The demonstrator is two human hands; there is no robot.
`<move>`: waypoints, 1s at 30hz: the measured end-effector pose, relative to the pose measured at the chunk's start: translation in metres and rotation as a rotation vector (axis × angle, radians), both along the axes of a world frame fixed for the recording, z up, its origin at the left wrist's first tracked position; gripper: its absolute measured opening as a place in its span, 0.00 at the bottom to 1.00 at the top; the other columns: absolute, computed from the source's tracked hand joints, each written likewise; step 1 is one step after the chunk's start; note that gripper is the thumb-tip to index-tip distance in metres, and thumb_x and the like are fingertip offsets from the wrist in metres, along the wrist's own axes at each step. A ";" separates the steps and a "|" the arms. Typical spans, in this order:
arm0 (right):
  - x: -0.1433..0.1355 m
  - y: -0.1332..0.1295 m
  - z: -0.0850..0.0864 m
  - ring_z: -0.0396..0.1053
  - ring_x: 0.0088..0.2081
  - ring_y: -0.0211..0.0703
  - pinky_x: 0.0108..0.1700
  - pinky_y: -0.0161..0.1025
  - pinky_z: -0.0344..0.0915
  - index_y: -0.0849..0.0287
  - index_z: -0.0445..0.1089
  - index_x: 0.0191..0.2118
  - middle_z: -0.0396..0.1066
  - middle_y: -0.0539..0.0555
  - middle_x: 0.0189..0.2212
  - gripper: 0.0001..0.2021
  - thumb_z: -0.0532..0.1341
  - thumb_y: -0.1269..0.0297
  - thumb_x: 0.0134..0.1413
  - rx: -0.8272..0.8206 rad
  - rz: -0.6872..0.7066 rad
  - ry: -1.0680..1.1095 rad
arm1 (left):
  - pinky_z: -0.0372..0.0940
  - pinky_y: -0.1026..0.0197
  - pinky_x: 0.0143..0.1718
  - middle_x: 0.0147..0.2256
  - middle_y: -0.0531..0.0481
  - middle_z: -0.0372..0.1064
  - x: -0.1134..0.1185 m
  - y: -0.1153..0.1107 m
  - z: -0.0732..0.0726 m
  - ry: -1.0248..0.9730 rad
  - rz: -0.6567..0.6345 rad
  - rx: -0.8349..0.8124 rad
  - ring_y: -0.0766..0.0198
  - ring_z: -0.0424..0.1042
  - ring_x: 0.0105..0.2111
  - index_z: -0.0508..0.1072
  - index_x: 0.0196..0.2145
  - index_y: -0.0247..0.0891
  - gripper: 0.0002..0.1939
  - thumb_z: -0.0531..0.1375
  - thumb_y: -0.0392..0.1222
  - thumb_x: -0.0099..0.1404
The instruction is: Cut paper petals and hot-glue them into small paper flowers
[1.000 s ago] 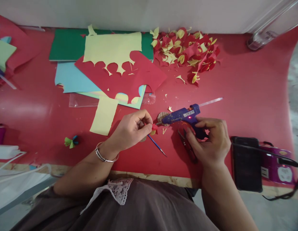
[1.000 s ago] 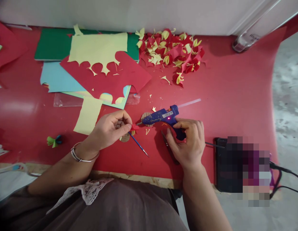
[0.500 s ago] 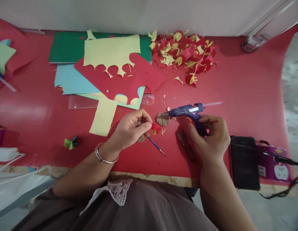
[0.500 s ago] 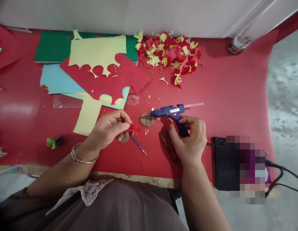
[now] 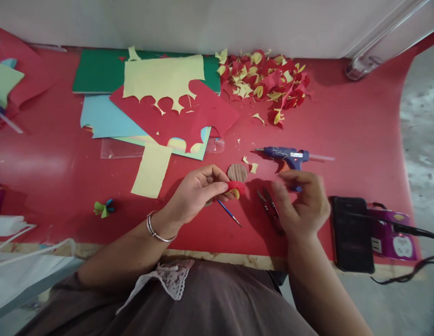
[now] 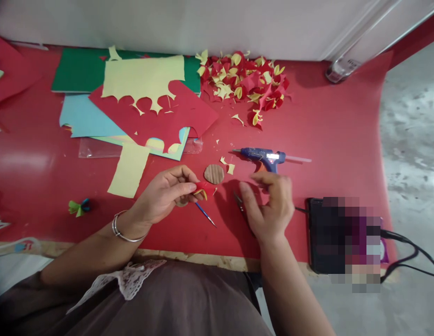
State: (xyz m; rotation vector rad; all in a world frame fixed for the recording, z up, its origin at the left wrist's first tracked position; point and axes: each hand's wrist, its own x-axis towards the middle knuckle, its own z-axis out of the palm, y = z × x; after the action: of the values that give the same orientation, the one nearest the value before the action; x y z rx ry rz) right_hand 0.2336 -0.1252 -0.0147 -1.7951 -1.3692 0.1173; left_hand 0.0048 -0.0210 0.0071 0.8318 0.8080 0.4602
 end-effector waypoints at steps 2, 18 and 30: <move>-0.012 0.001 0.004 0.76 0.36 0.48 0.40 0.48 0.73 0.50 0.75 0.49 0.78 0.54 0.39 0.09 0.69 0.58 0.67 -0.047 0.218 0.083 | 0.70 0.68 0.31 0.32 0.49 0.82 0.002 -0.002 -0.002 -0.008 -0.005 0.038 0.68 0.79 0.30 0.75 0.38 0.37 0.07 0.68 0.41 0.66; -0.036 0.005 0.006 0.74 0.29 0.41 0.34 0.40 0.71 0.53 0.76 0.42 0.79 0.50 0.31 0.02 0.67 0.62 0.66 -0.105 0.291 0.183 | 0.77 0.64 0.43 0.38 0.48 0.79 0.001 -0.013 -0.003 0.024 -0.077 0.269 0.64 0.81 0.38 0.76 0.43 0.38 0.14 0.73 0.46 0.66; -0.043 0.007 0.004 0.74 0.29 0.41 0.33 0.39 0.71 0.53 0.76 0.42 0.78 0.50 0.31 0.02 0.65 0.63 0.67 -0.073 0.317 0.152 | 0.72 0.69 0.30 0.33 0.50 0.77 0.005 -0.021 0.001 0.326 0.032 0.764 0.70 0.76 0.28 0.74 0.38 0.38 0.08 0.66 0.44 0.72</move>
State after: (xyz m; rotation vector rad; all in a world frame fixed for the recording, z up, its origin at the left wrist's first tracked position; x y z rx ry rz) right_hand 0.1909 -0.1184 -0.0106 -1.5794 -1.5448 0.4681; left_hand 0.0097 -0.0417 0.0080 1.6337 0.9546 0.6866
